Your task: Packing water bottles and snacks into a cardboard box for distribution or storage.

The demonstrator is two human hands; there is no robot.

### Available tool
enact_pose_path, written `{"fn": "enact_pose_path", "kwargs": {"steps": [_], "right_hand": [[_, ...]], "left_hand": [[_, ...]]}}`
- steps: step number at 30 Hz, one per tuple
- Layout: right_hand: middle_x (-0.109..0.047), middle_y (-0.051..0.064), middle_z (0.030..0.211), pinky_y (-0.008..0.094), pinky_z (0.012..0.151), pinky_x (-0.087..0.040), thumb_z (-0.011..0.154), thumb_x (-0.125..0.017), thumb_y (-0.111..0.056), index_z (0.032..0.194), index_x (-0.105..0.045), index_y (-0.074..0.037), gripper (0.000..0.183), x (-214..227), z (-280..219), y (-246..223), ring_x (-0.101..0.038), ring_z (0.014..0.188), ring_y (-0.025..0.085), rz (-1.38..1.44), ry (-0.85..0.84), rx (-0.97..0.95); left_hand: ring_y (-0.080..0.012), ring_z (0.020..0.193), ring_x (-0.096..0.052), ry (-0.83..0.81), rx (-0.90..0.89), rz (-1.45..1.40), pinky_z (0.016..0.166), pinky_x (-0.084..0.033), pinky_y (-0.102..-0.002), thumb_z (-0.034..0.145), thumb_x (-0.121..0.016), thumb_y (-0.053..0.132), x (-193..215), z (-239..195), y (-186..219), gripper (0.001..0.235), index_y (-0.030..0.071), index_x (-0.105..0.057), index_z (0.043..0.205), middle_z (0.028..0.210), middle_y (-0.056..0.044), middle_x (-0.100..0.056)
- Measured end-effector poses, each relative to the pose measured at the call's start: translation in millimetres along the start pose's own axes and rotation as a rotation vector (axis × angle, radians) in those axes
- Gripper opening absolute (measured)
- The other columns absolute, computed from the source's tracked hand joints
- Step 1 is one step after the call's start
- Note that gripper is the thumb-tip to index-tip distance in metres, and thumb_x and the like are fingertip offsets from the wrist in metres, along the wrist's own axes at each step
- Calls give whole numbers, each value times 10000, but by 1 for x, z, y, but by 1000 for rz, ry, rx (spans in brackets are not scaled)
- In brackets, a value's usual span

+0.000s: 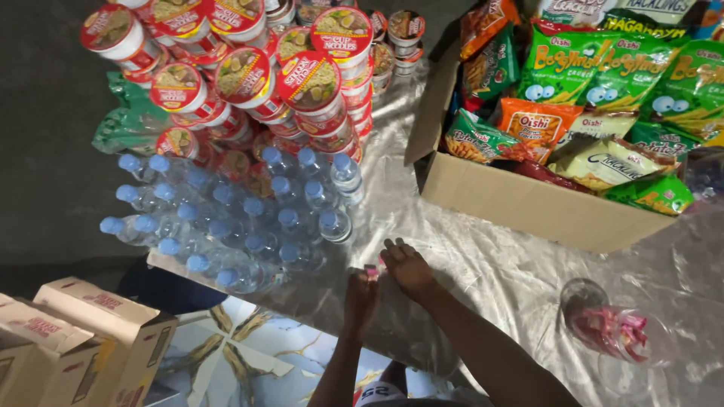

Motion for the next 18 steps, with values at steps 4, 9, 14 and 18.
{"fn": "enact_pose_path", "kwargs": {"steps": [4, 9, 14, 18], "right_hand": [[-521, 145, 1472, 471, 990, -481, 909, -584, -185, 1260, -586, -122, 356, -17, -15, 4, -513, 1293, 380, 78, -39, -75], [-588, 209, 1355, 462, 1036, -493, 963, -588, -171, 1050, -641, -117, 115, -43, -73, 22, -590, 1210, 386, 178, -139, -186], [-698, 172, 1043, 433, 828, -553, 955, -593, -189, 1056, -637, -86, 151, 54, -149, 32, -692, 973, 362, 463, 304, -358], [-759, 85, 912, 302, 681, -566, 937, -659, -45, 927, -569, -64, 93, 111, -240, 65, -710, 796, 172, 810, 504, -664]], "left_hand": [[-375, 897, -671, -38, 120, -136, 799, -529, -462, 901, -624, 249, 7, -23, -10, 263, 25, -593, 1035, 954, -210, -682], [-351, 840, -636, 2, -272, -89, 752, -513, -436, 1002, -613, 226, -46, -19, -49, 175, 51, -615, 991, 904, -191, -650], [-224, 702, -619, -114, -390, -263, 655, -511, -357, 965, -659, 167, -46, -43, 74, 133, 50, -598, 980, 796, -128, -644], [-115, 679, -623, -352, -341, -426, 615, -523, -291, 912, -741, 155, -73, -64, 166, 199, 41, -601, 996, 778, -77, -667]]}}
Point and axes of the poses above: each hand's wrist, its own z-axis towards the middle knuckle, its own x-axis out of the back of the hand, y = z × x, the point moved 4 cm from there along z, towards the middle knuckle
